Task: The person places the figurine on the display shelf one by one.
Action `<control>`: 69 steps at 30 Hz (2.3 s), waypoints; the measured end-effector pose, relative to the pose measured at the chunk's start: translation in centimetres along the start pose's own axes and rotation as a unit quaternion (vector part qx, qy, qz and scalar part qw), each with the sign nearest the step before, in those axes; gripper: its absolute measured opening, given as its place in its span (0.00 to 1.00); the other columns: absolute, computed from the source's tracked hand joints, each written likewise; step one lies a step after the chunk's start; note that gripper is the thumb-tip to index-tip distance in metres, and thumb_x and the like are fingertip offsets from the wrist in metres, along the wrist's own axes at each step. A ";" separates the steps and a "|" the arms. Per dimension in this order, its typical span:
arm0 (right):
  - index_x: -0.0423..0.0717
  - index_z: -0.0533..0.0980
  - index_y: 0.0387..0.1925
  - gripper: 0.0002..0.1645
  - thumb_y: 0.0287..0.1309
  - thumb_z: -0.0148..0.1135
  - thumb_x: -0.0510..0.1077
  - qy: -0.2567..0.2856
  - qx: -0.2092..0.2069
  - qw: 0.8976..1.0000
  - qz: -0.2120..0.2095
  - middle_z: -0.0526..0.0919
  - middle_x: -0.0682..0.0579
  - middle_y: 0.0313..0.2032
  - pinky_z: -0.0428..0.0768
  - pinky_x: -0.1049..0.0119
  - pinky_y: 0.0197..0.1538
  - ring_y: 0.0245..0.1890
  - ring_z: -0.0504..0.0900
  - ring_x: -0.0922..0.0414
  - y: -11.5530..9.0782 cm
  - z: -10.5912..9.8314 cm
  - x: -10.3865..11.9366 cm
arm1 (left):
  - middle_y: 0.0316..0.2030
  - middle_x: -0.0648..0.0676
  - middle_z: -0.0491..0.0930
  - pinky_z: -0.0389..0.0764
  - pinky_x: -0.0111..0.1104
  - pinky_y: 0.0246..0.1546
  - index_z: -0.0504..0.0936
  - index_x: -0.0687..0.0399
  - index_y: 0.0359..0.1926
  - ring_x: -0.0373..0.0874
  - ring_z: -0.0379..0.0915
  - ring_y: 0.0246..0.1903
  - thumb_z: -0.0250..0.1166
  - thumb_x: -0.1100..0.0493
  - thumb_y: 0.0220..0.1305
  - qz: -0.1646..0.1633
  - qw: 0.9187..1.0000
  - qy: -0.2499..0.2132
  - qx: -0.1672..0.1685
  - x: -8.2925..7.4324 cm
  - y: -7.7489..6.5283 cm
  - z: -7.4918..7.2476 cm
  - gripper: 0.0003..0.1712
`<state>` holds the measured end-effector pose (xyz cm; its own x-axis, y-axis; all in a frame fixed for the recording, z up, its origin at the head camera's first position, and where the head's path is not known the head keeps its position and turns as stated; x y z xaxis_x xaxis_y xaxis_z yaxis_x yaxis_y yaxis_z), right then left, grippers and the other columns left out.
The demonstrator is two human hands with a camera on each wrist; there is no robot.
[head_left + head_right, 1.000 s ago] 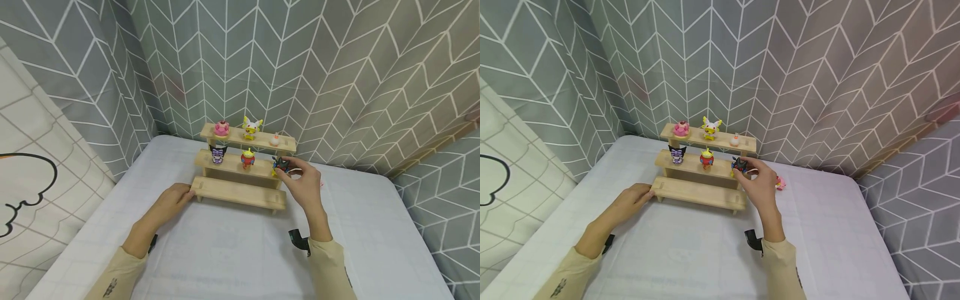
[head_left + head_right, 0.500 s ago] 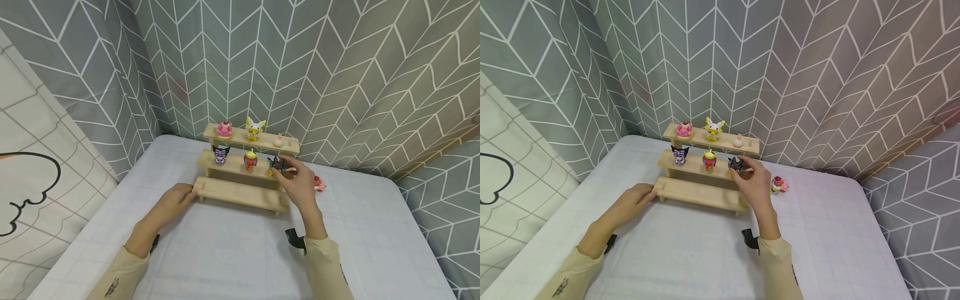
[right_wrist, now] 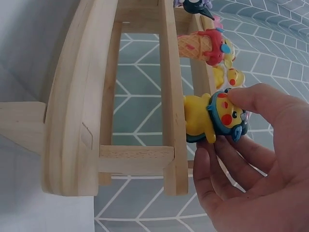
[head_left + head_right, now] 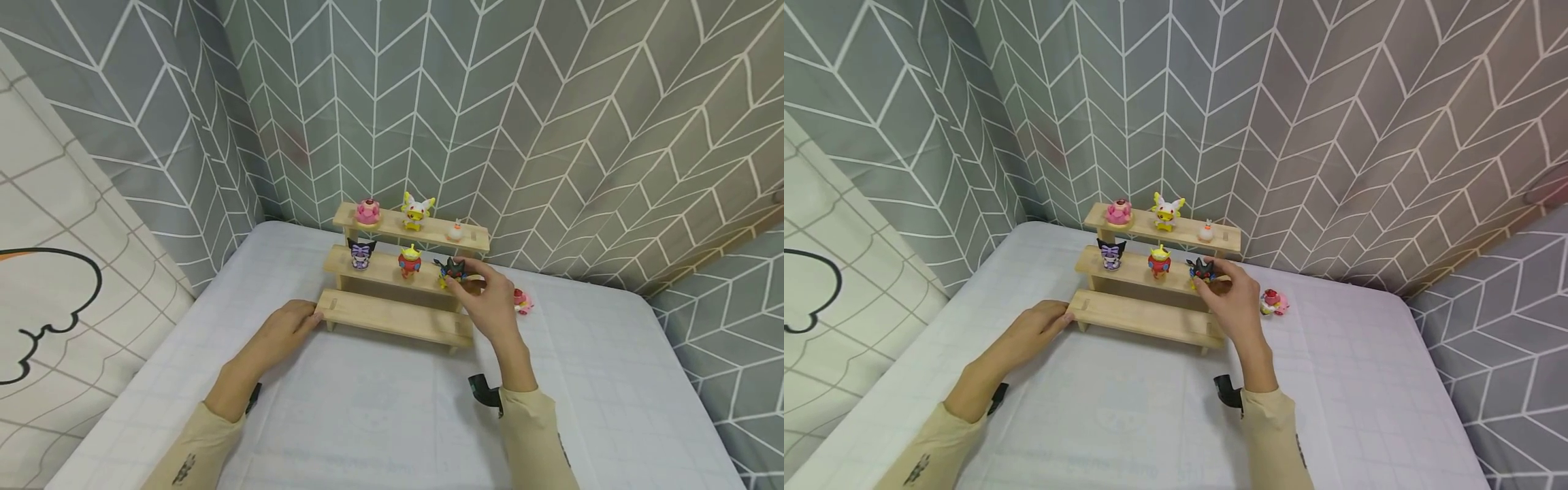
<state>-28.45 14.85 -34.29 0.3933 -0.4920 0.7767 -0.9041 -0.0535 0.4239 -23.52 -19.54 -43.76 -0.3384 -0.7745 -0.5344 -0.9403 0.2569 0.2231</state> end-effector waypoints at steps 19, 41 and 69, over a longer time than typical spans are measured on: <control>0.46 0.73 0.71 0.38 0.61 0.77 0.40 -0.042 0.086 0.995 0.000 0.89 0.45 0.53 0.84 0.48 0.60 0.55 0.87 0.47 -0.7 -2.4 -1.3 | 0.55 0.67 0.84 0.77 0.59 0.64 0.85 0.64 0.50 0.65 0.77 0.61 0.57 0.57 0.82 -0.009 1.000 0.002 0.015 0.0 0.0 0.1 0.15; 0.43 0.83 0.60 0.20 0.69 0.70 0.43 -0.105 -0.025 0.992 0.068 0.90 0.44 0.52 0.77 0.86 0.52 0.49 0.84 0.68 -0.9 -10.4 -6.6 | 0.55 0.65 0.84 0.76 0.58 0.64 0.85 0.63 0.50 0.64 0.77 0.62 0.56 0.56 0.83 -0.010 1.000 0.003 0.018 0.4 -0.1 0.0 0.16; 0.42 0.84 0.58 0.25 0.60 0.78 0.44 -0.174 -0.010 0.975 0.134 0.88 0.39 0.45 0.74 0.74 0.39 0.42 0.82 0.47 -2.1 -8.8 -14.1 | 0.53 0.65 0.85 0.77 0.58 0.64 0.85 0.64 0.49 0.64 0.78 0.60 0.58 0.58 0.81 -0.001 1.000 0.005 0.015 0.5 0.2 0.3 0.14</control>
<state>-30.65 29.57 -41.97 0.0587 -0.7513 0.6573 -0.9618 0.1340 0.2389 -23.84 -19.66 -44.23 -0.3370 -0.7801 -0.5272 -0.9415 0.2734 0.1972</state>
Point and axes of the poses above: each hand's wrist, its own y-axis towards the middle knuckle, its own z-axis out of the palm, x = y × z, the point moved 10 cm from there along y, towards the middle knuckle
